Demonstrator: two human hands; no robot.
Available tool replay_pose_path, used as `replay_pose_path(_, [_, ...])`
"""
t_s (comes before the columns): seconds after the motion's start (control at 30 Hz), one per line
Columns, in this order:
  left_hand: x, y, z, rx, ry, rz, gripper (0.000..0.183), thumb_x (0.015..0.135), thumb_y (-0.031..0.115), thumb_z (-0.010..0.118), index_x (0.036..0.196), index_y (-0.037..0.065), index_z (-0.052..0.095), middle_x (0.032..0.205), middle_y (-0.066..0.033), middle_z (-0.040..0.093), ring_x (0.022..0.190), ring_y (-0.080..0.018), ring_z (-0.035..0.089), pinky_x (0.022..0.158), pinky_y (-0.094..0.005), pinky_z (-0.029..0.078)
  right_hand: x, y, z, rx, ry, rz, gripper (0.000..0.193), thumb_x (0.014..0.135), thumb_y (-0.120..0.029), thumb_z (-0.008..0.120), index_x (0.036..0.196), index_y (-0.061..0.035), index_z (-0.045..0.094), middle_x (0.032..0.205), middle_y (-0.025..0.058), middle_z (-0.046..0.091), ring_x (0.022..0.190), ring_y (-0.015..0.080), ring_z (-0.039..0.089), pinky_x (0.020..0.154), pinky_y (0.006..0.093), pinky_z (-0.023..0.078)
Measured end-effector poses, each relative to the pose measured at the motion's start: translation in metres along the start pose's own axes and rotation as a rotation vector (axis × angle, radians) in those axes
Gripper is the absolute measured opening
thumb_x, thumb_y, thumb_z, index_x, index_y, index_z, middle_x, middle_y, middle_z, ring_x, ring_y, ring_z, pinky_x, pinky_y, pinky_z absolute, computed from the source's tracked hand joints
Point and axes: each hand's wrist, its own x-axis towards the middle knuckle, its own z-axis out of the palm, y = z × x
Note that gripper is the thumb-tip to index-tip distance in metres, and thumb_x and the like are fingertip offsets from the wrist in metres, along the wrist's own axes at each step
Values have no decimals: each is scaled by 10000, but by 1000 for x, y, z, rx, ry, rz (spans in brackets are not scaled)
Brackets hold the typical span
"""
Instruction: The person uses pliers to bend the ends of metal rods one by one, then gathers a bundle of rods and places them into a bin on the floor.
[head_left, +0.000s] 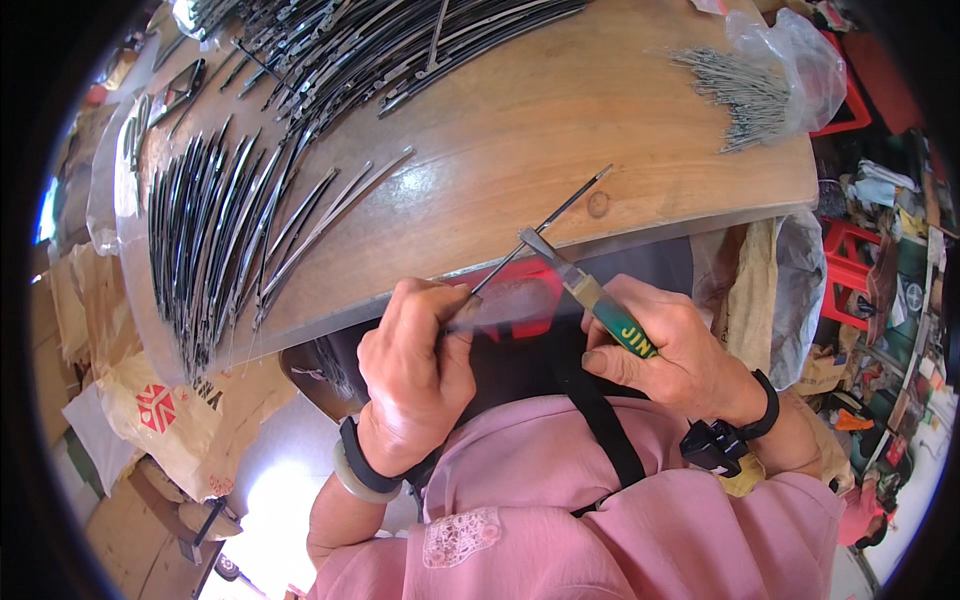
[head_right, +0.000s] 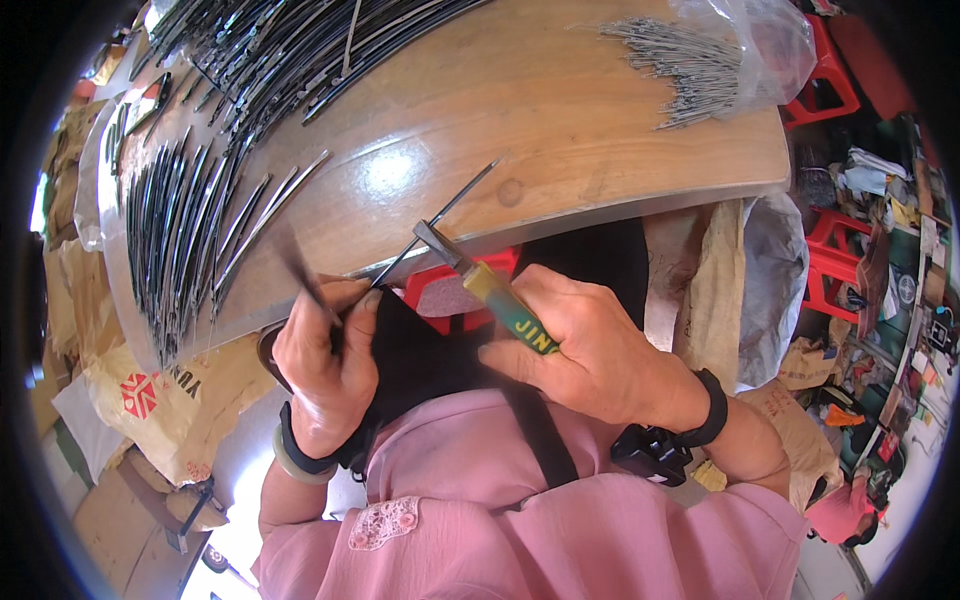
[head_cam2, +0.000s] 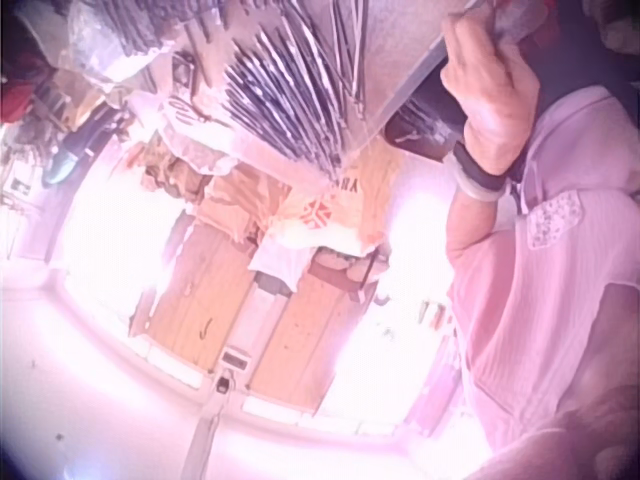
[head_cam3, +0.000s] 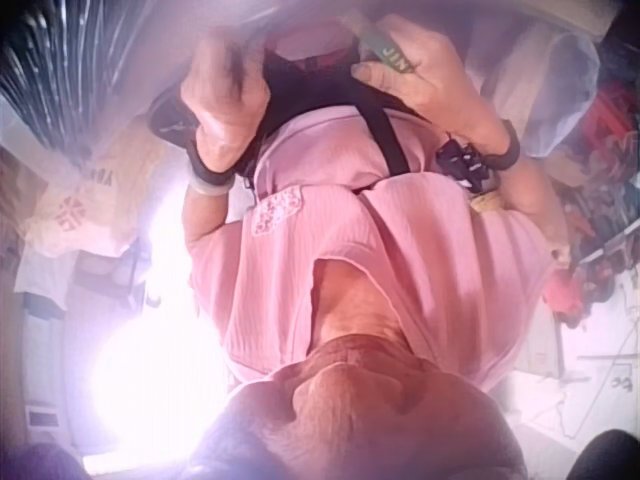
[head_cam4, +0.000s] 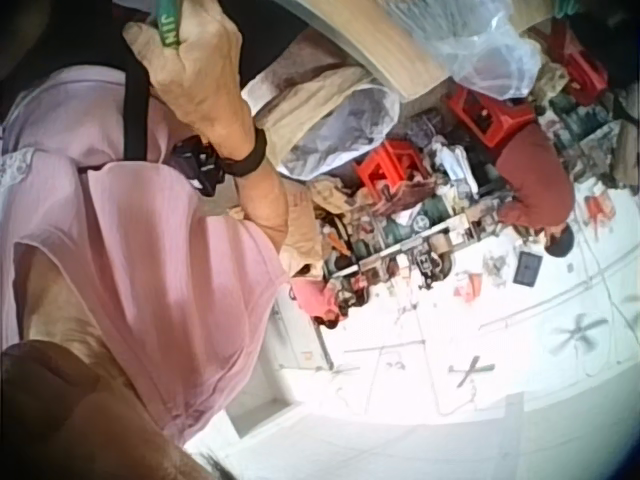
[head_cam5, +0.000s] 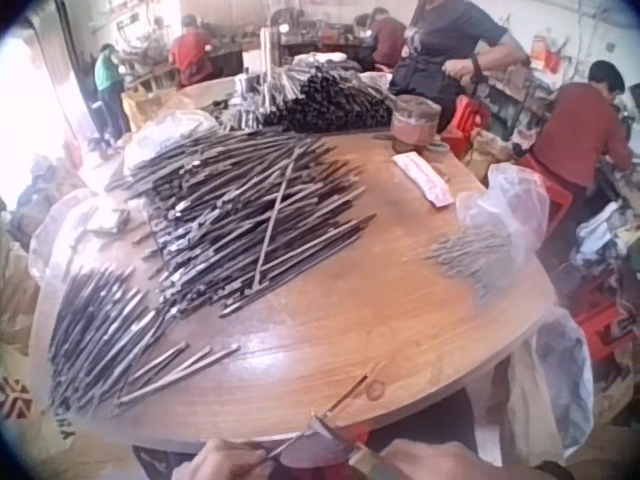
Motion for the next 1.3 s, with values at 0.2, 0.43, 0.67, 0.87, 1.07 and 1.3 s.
replay_pose_path(0.2, [9,8,-15,-1080,-268,-950,122,918,89,666,909,-2,585,710,-80,594,465,-78,431,407,-223,286,-11,-13,-25,192,278,138,431,884,-347,723,1068,39,666,1080,103,645,939,203,642,828,323,495])
replay_pose_path(0.43, [4,13,7,-1590,-594,-1200,176,930,159,668,914,10,574,680,-113,553,426,-82,364,387,-239,228,14,-12,-16,803,504,190,274,929,-189,678,1071,45,684,1030,117,686,843,141,606,774,271,479])
replay_pose_path(0.67, [2,16,14,-1678,-588,-1245,133,928,108,649,1010,40,570,699,-153,538,438,-100,342,370,-222,257,21,-5,-11,927,516,173,195,915,-144,674,995,32,649,1097,141,643,883,189,614,772,309,499])
replay_pose_path(0.87, [7,20,12,-1648,-593,-1268,133,950,131,635,935,25,557,691,-115,551,430,-90,360,377,-236,234,17,-2,-10,929,520,196,226,910,-167,678,994,40,640,1125,158,622,915,216,622,774,328,507])
replay_pose_path(1.07, [5,26,10,-1502,-549,-1173,128,967,122,611,942,11,550,679,-89,564,432,-85,393,390,-234,262,14,2,-10,911,517,182,240,906,-172,678,1003,44,637,1134,157,611,925,215,612,770,324,505])
replay_pose_path(1.3, [-2,35,10,-1246,-446,-943,75,988,55,565,967,-9,531,714,-73,598,482,-50,437,440,-200,314,11,3,-9,883,484,191,241,918,-169,664,1006,54,638,1132,162,605,931,209,596,753,313,495])
